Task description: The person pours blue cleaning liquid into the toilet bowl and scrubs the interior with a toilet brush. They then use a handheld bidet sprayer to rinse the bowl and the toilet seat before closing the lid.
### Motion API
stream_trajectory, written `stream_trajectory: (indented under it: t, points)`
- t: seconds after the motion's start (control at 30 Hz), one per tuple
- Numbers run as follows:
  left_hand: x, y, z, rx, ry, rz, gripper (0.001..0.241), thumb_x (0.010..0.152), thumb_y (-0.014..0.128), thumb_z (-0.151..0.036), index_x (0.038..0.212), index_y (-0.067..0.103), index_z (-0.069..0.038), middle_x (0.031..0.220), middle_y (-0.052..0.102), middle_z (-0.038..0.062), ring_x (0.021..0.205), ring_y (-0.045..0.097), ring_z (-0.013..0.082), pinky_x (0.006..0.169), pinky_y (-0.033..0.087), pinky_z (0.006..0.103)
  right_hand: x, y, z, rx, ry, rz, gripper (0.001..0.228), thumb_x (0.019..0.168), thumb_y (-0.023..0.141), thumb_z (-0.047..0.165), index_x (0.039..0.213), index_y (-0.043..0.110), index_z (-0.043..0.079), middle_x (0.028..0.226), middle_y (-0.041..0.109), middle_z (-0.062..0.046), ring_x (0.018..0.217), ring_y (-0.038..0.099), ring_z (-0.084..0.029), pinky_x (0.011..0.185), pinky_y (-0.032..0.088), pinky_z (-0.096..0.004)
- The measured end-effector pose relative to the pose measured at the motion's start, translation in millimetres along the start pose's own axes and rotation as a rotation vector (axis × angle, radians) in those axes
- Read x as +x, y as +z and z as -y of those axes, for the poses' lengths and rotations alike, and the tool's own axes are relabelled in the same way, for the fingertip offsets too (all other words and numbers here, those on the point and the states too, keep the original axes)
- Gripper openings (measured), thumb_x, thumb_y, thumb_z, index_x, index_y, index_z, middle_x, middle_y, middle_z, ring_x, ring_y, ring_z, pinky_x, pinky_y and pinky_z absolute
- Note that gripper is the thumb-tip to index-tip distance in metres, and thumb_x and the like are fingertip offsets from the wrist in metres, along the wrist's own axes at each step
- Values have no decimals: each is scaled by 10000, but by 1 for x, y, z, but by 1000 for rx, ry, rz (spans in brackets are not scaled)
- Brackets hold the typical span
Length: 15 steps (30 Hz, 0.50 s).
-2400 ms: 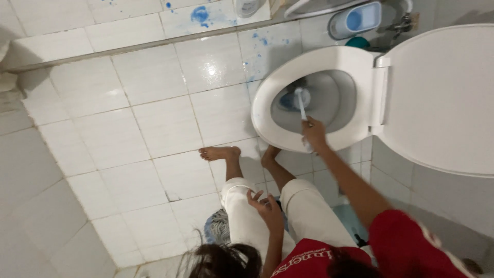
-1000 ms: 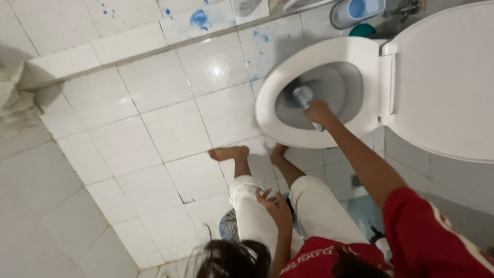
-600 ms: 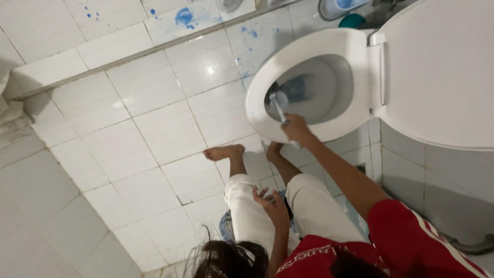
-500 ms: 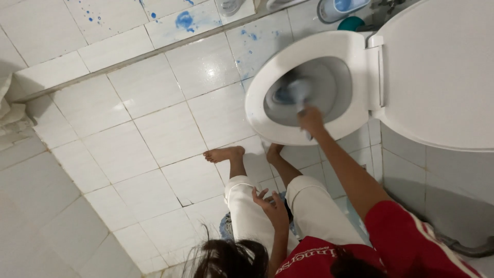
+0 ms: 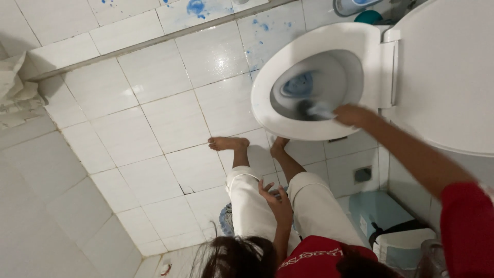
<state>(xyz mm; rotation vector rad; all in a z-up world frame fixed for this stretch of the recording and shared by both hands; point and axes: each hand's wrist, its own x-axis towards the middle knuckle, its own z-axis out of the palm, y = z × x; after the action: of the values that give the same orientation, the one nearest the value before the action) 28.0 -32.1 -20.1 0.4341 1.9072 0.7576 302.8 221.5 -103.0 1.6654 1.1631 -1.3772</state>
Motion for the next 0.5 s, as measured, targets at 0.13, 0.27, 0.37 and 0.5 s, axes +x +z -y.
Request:
stream_trajectory:
  t: [0.13, 0.27, 0.37, 0.5]
  points:
    - [-2, -5, -3, 6, -28, -7, 673, 954, 485, -141, 1500, 97, -75, 1182, 472, 209, 879, 629, 258, 633, 587, 349, 131, -17, -68, -520, 3, -319, 434, 865, 484, 328, 1106, 750, 85, 962, 735, -203, 942, 709, -411, 695, 532, -582]
    - [-4, -5, -21, -33, -109, -37, 653, 927, 507, -210, 1471, 160, -113, 1169, 496, 148, 858, 597, 227, 633, 554, 351, 114, -6, 30, -452, -41, -575, 296, 893, 463, 189, 1001, 702, 52, 855, 704, -165, 843, 692, -353, 638, 516, -473]
    - [-7, -5, -22, -63, -157, -50, 614, 908, 523, -219, 1444, 232, -147, 1135, 519, 83, 796, 566, 180, 620, 524, 334, 68, 54, 82, -274, -121, -432, 204, 921, 458, 131, 971, 637, 47, 831, 645, -104, 745, 616, -268, 599, 482, -399]
    - [-4, -5, -23, -65, -136, -50, 595, 917, 522, -169, 1439, 238, -140, 1129, 517, 80, 770, 559, 170, 616, 516, 326, 21, 83, 69, -131, -174, -244, 319, 986, 310, 109, 1103, 595, 28, 883, 635, -135, 681, 609, -270, 551, 489, -400]
